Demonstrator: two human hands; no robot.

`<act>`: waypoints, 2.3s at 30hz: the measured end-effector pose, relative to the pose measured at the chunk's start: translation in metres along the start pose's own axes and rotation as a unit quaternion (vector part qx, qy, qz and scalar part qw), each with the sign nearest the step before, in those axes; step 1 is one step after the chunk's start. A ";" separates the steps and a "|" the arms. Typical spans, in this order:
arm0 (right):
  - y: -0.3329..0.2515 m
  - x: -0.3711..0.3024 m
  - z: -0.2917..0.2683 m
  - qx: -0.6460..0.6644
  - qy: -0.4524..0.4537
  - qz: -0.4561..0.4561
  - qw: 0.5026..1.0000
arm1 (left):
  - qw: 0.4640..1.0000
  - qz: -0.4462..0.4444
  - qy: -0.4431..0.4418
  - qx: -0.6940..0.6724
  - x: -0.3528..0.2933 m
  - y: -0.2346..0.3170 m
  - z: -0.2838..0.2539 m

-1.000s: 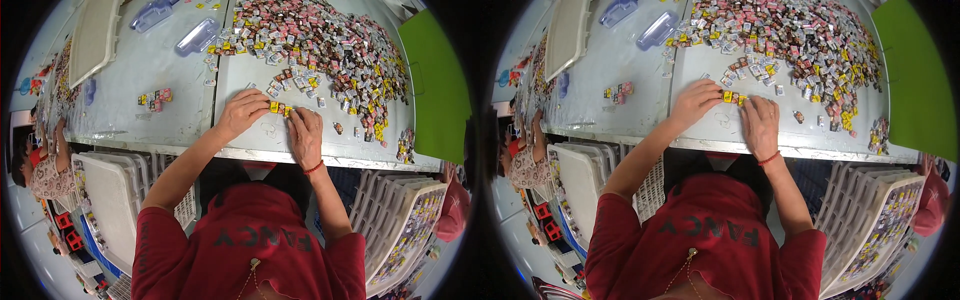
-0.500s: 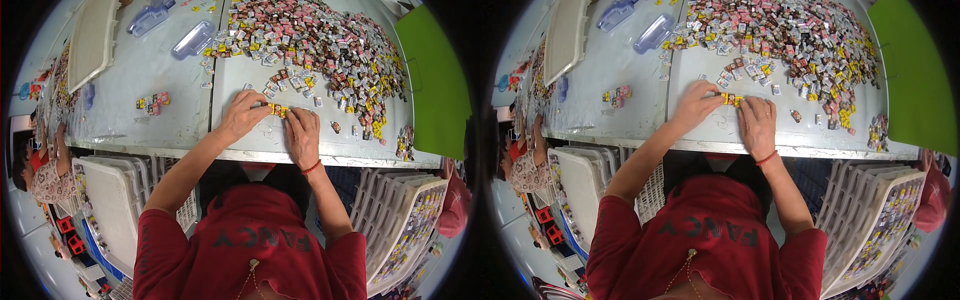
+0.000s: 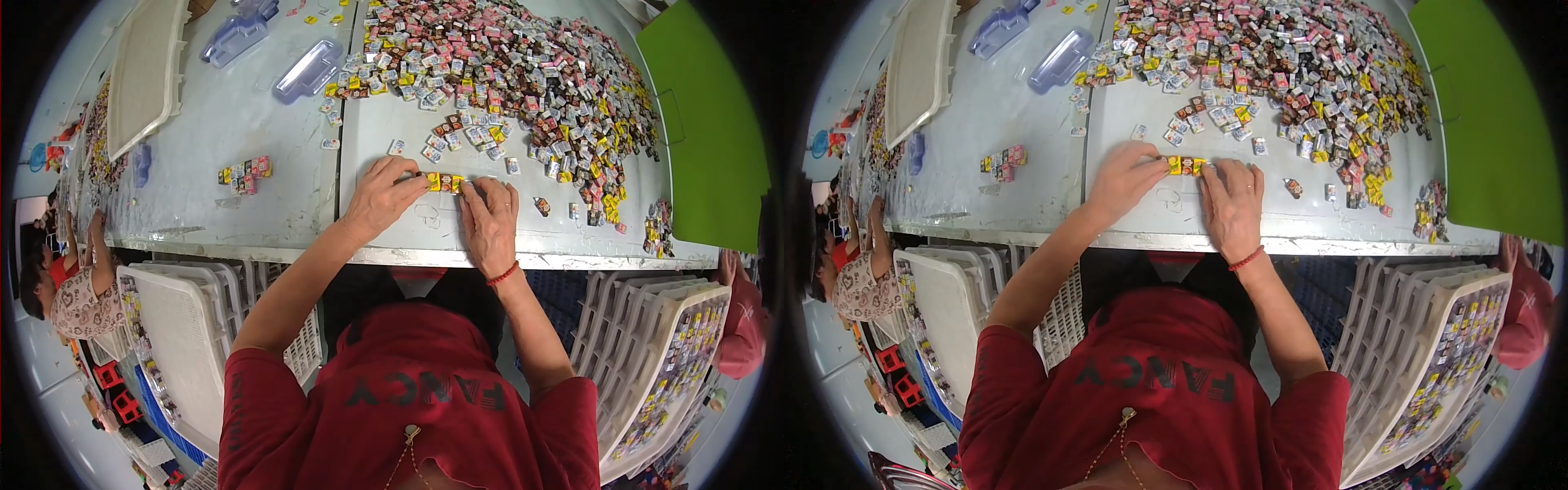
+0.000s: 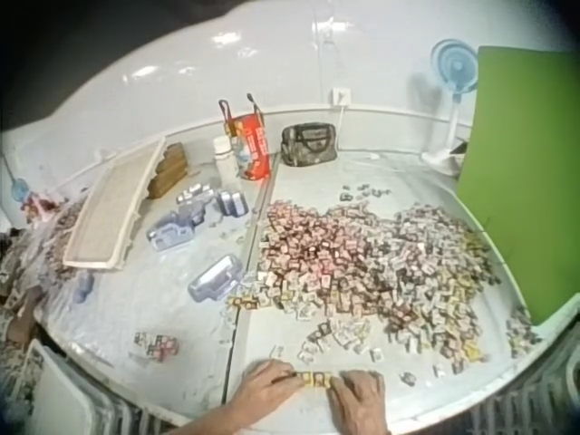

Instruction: Sort and arrange small plastic toy components onto a tray for packaging.

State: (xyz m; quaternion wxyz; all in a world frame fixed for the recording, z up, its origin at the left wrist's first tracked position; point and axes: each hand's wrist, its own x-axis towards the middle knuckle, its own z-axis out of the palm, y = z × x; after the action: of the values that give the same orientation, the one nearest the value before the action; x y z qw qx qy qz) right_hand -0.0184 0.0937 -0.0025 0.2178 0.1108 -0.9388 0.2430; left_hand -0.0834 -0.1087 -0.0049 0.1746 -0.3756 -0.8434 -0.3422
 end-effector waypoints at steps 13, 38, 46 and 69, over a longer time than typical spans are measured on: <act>-0.005 -0.001 -0.002 -0.019 -0.007 0.011 1.000 | 0.998 0.010 0.038 0.040 -0.006 0.001 0.004; 0.033 0.106 0.003 -0.058 -0.095 -0.221 0.969 | 0.982 -0.166 -0.047 0.079 0.046 -0.025 0.014; 0.043 0.125 0.037 -0.096 -0.172 -0.253 0.947 | 0.981 -0.161 -0.050 0.096 0.041 -0.020 0.004; 0.020 0.108 0.039 -0.081 -0.133 -0.182 0.971 | 0.992 -0.090 0.037 0.074 0.014 -0.027 -0.006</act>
State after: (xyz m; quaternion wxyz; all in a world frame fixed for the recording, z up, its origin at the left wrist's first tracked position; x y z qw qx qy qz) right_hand -0.1334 0.0801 0.0089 0.1395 0.2935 -0.9398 0.1058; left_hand -0.1125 -0.1193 -0.0051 0.2019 -0.2708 -0.8898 -0.3070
